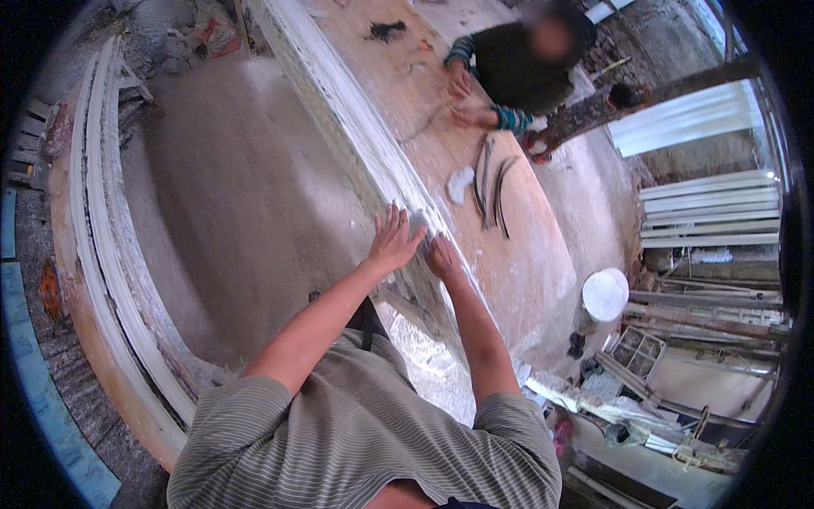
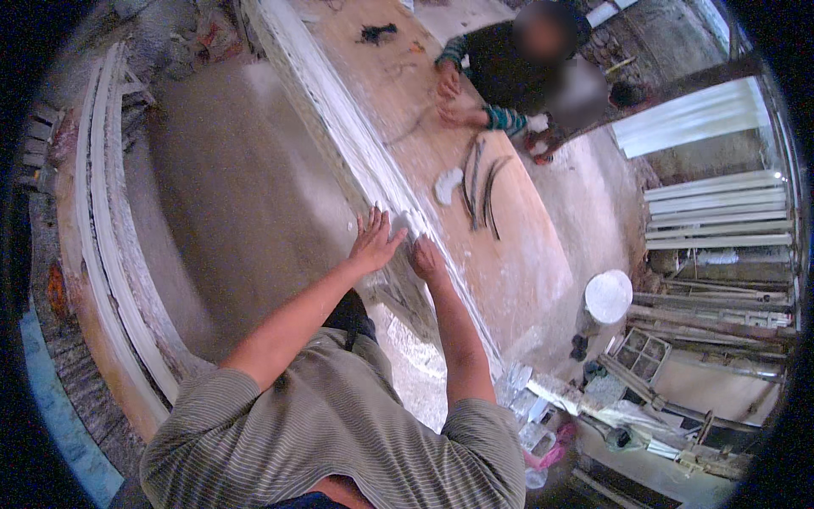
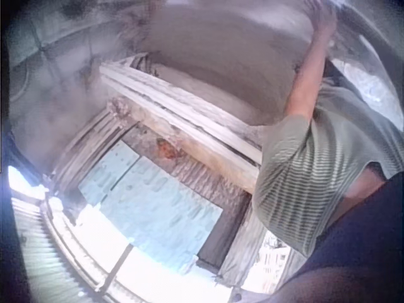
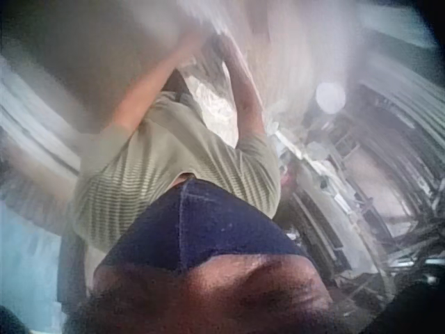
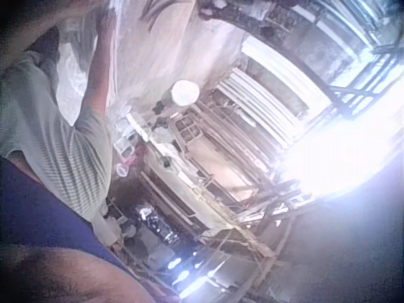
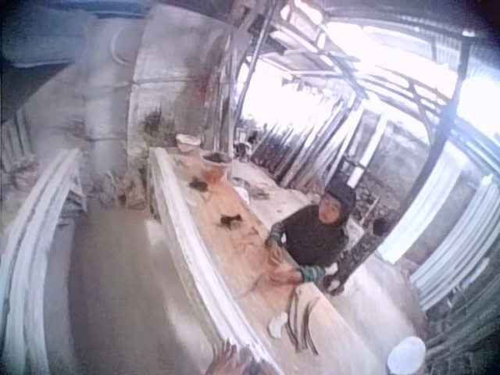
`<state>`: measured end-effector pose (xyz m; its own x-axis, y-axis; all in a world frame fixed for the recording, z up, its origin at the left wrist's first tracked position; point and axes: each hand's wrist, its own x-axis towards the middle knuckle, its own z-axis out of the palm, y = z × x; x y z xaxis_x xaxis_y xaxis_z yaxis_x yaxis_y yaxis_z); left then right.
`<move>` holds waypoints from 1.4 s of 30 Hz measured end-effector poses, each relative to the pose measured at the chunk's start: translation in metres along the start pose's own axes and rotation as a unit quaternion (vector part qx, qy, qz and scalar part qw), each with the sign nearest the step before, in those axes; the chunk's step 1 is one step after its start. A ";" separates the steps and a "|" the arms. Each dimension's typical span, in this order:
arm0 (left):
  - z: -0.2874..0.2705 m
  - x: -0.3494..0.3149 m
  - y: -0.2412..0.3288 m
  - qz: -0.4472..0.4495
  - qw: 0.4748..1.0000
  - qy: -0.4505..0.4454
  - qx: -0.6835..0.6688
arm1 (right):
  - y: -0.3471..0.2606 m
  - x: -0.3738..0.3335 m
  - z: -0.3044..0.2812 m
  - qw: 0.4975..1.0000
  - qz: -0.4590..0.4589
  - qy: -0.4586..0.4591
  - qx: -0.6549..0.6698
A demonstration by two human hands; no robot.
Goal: The person scoops white paste from a bucket and spreads it along the edge of a long wooden frame using their hands. They repeatedly smooth the paste along the seam while another person works nearby.
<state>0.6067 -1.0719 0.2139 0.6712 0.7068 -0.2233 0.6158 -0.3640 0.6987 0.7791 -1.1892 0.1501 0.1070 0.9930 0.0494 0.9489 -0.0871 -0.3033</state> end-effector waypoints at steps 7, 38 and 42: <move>-0.117 0.111 -0.081 0.022 1.000 0.003 0.010 | -0.046 0.188 0.026 0.994 0.033 -0.087 0.065; -0.759 0.714 -0.519 0.015 0.999 0.022 -0.042 | -0.245 1.172 0.166 0.985 -0.154 0.008 -0.071; -0.815 0.777 -0.590 0.032 0.998 0.032 -0.051 | -0.276 1.296 0.187 0.991 -0.090 -0.080 -0.055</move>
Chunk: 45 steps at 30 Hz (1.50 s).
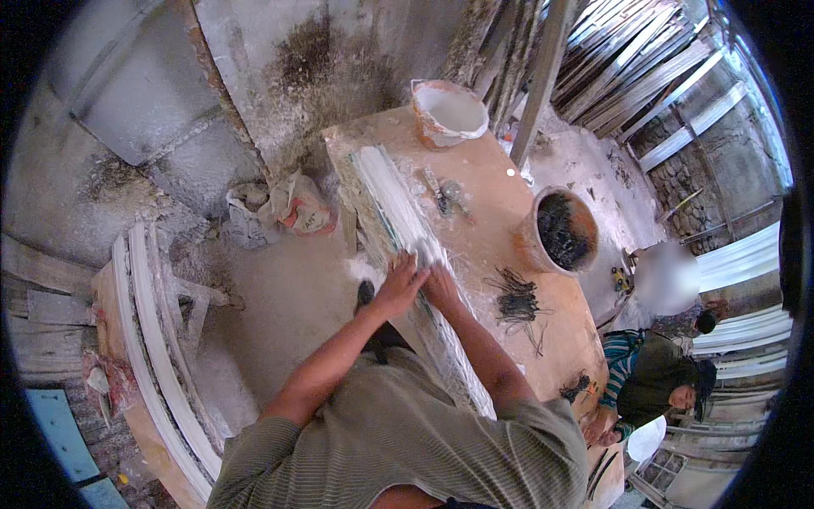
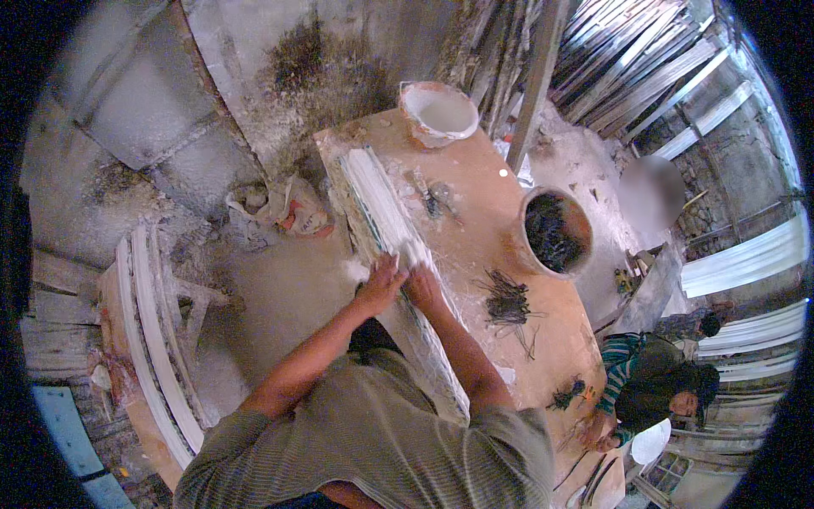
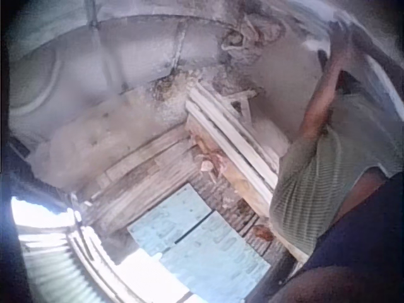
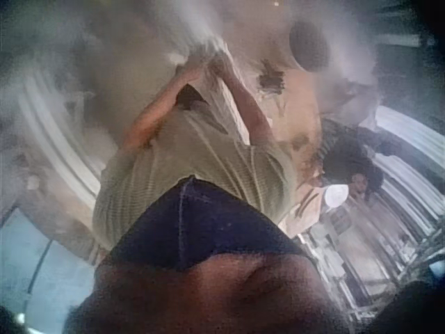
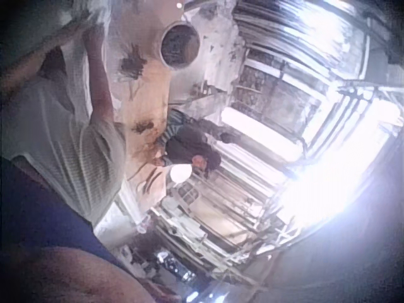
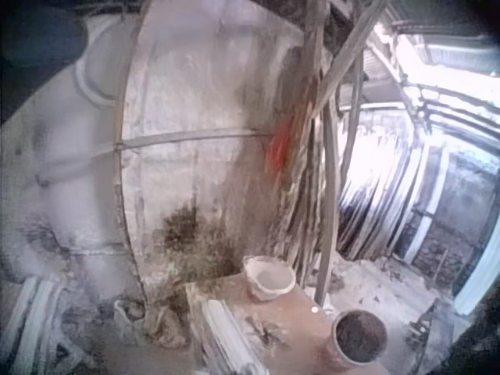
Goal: The person scoops white paste from a bucket and spreads it along the edge of a long wooden frame using their hands. They repeatedly smooth the paste along the seam while another person works nearby.
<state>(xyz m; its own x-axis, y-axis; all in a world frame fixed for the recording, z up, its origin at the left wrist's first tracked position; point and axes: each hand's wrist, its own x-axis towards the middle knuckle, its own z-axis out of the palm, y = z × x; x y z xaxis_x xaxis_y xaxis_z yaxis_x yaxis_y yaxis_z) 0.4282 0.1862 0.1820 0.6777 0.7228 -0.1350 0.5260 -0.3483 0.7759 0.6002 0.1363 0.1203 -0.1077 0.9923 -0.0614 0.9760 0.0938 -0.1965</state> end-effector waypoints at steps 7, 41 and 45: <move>-0.141 0.085 -0.099 -0.117 0.992 0.011 -0.034 | 0.016 0.230 0.034 0.990 -0.090 0.104 0.041; -0.233 0.329 -0.182 0.076 0.959 -0.209 -0.176 | -0.080 0.224 -0.014 0.751 0.488 0.442 0.061; -0.229 0.326 -0.141 0.131 0.948 -0.250 -0.147 | -0.074 0.249 -0.064 0.715 0.429 0.514 0.201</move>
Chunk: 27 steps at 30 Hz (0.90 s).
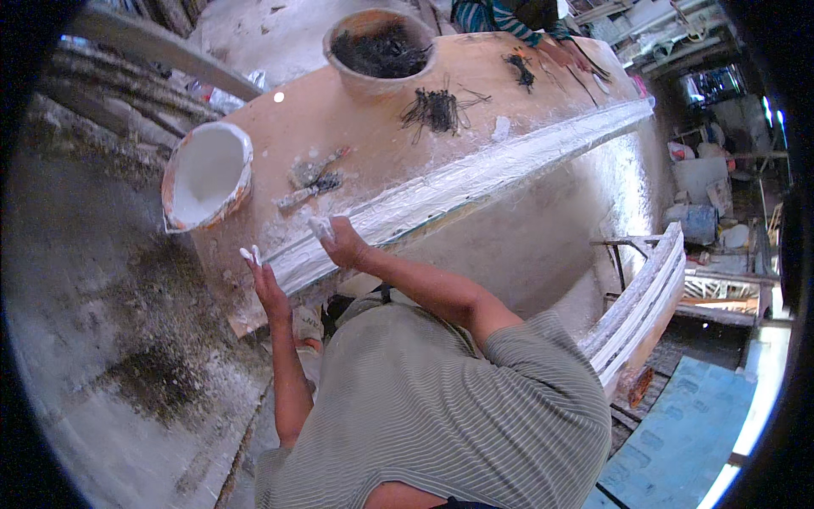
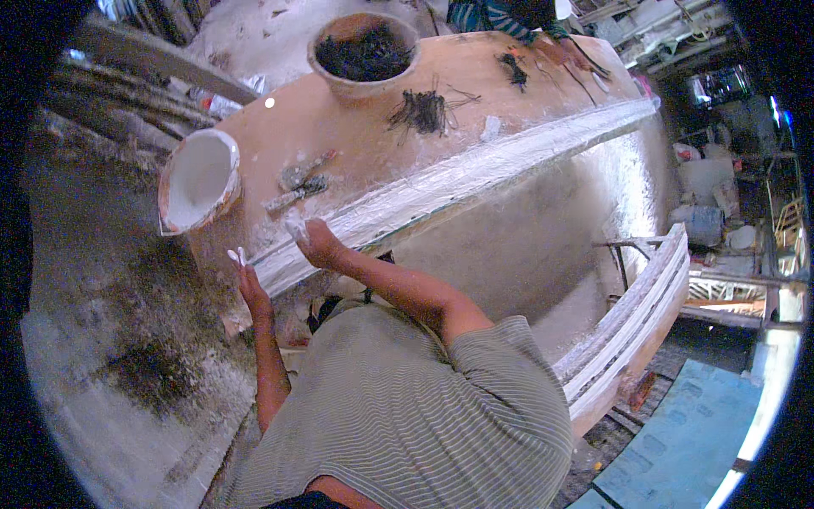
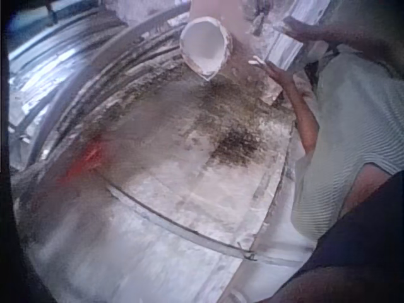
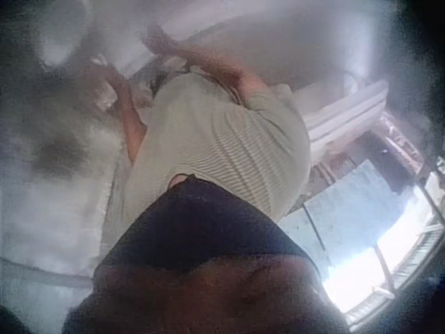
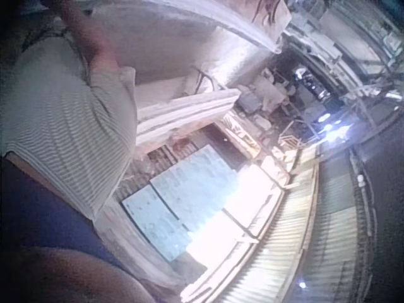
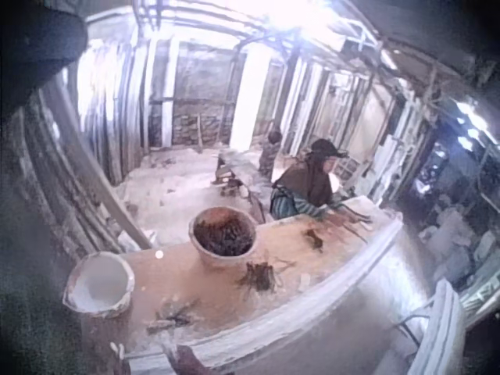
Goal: The person scoops white paste from a bucket and spreads it along the edge of a long wooden frame using their hands. They repeatedly smooth the paste along the seam while another person works nearby.
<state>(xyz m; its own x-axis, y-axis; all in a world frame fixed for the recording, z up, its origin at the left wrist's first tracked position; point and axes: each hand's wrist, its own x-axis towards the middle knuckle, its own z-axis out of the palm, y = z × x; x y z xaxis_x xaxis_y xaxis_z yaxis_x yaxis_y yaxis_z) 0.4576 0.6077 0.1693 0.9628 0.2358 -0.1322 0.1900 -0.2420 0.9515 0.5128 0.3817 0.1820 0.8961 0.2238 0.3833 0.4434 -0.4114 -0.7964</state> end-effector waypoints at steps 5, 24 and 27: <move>0.023 -0.001 0.016 0.006 1.000 0.021 0.012 | -0.010 0.013 -0.061 0.997 0.039 -0.040 0.056; 0.094 0.011 0.068 -0.060 0.995 -0.030 0.067 | 0.193 0.027 -0.291 0.925 0.290 0.204 -0.134; 0.111 0.017 0.077 -0.045 0.995 -0.039 0.080 | 0.243 0.033 -0.318 0.882 0.349 0.217 -0.230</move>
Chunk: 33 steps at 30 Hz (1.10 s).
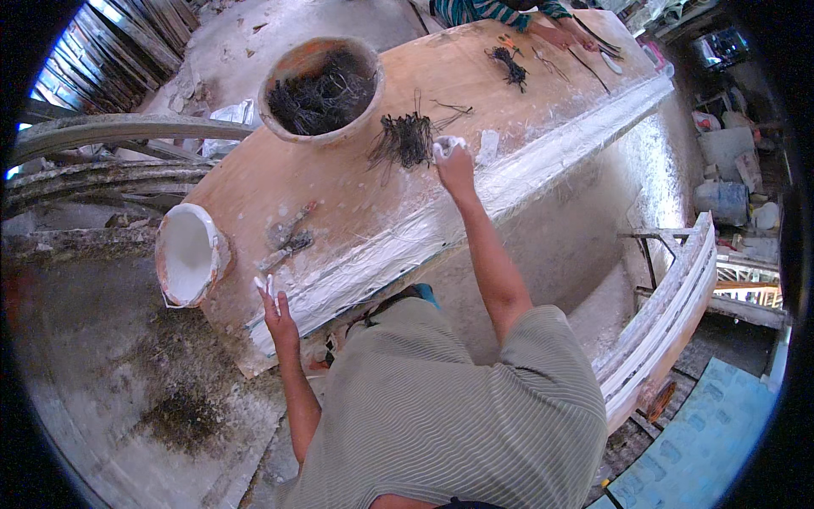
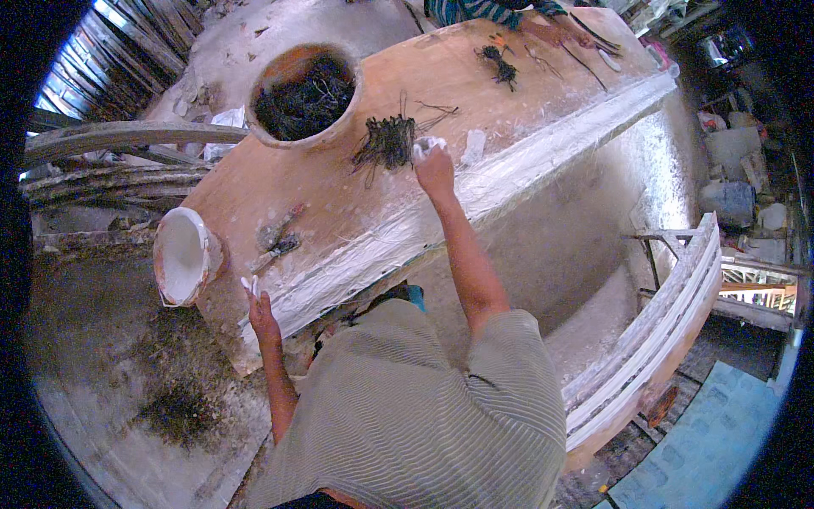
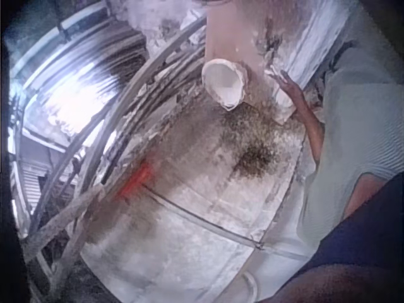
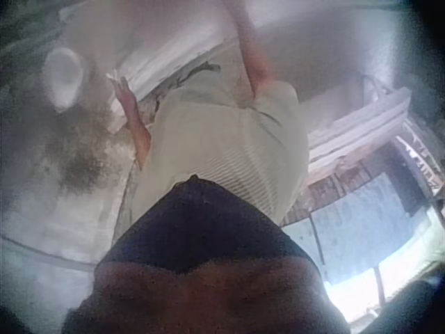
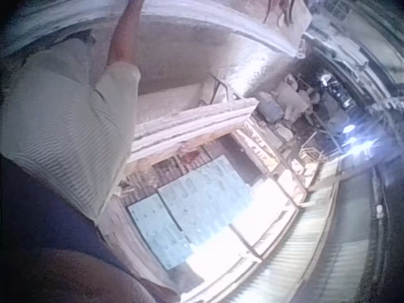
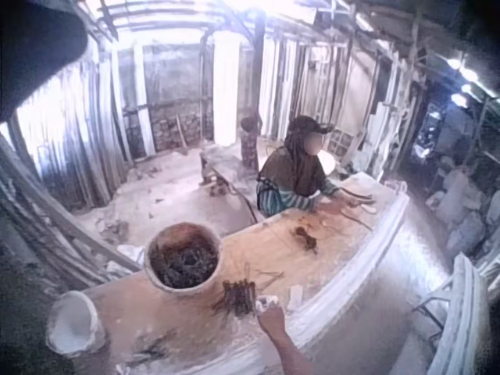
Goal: The person scoops white paste from a bucket and spreads it along the edge of a long wooden frame using their hands. They repeatedly smooth the paste along the seam while another person works nearby.
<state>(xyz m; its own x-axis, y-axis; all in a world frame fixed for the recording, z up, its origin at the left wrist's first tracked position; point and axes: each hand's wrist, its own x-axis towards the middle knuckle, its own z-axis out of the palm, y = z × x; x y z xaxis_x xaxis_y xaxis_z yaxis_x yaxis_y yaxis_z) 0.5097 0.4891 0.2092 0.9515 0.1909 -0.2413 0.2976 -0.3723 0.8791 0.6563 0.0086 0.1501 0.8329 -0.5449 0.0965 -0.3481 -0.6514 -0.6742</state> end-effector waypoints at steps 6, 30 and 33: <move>0.016 -0.014 0.026 -0.015 0.996 -0.010 0.090 | 0.026 0.106 -0.004 0.977 -0.057 0.080 -0.189; -0.014 -0.040 0.026 -0.093 0.995 0.044 -0.006 | -0.035 0.012 0.026 0.975 -0.212 0.048 0.039; -0.035 -0.030 -0.003 -0.139 0.990 0.018 0.016 | -0.082 -0.077 0.051 0.973 -0.165 -0.063 0.150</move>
<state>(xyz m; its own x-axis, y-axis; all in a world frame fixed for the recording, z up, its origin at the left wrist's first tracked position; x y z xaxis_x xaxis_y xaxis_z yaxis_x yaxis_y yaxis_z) 0.4778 0.5161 0.2283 0.8291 0.3228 -0.4565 0.5505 -0.3288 0.7674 0.6428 0.1307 0.1607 0.9306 -0.2509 0.2665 0.0732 -0.5859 -0.8071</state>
